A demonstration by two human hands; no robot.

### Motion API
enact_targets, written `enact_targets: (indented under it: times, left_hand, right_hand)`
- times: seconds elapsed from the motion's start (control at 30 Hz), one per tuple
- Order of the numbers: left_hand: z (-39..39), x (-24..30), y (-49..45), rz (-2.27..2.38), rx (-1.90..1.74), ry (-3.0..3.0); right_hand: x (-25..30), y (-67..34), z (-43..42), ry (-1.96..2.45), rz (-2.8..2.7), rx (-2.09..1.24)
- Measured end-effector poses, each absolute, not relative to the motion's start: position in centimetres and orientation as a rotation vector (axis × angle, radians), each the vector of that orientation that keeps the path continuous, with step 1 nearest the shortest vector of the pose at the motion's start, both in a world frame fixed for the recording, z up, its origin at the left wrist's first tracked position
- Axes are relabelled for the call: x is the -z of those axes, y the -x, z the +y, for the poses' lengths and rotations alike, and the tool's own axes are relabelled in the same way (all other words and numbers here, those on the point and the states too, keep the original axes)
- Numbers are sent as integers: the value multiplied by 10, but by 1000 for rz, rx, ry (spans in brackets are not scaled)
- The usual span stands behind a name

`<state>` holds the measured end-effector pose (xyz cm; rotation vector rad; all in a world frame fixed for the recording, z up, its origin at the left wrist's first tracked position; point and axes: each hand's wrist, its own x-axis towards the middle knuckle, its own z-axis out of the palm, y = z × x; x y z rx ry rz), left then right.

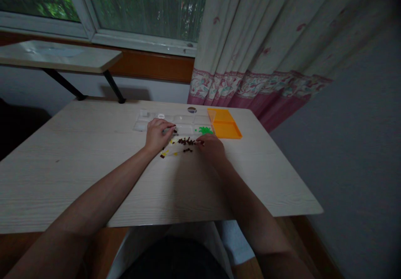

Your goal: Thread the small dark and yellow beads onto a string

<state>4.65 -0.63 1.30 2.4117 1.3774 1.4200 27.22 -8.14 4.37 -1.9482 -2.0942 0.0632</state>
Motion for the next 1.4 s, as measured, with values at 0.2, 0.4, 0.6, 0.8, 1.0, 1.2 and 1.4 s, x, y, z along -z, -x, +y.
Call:
enact_targets:
  times: [0.2,0.4,0.6,0.8,1.0,1.2,1.4]
  left_hand:
    - [-4,-12,-47,1386,-1392,-2401]
    - [-3,-9,-47,1438,-1373,-2407]
    - [-1,-5,-47,1472,-1349,-2419]
    - [-1,-5,-46,1487,-1293,-2434]
    - [-2,-5,-46,1493,-1281,-2433]
    - [-3,-6,-47,1475,-1303,-2437]
    - [-6,-9,-48,1356,-1341,-2486]
  right_hand:
    - [-47,-271,-83,1959,-2187,-31]
    - [-46,-270,-83,1940,-2215,-32]
    - [-51,-267,-83,1990,-2258,4]
    - [-53,-266,-84,2015,-2268,16]
    - [-55,-265,-84,2043,-2270,-10]
    - [-55,-265,-84,2045,-2264,-4]
    - [-53,-266,-83,2001,-2233,30]
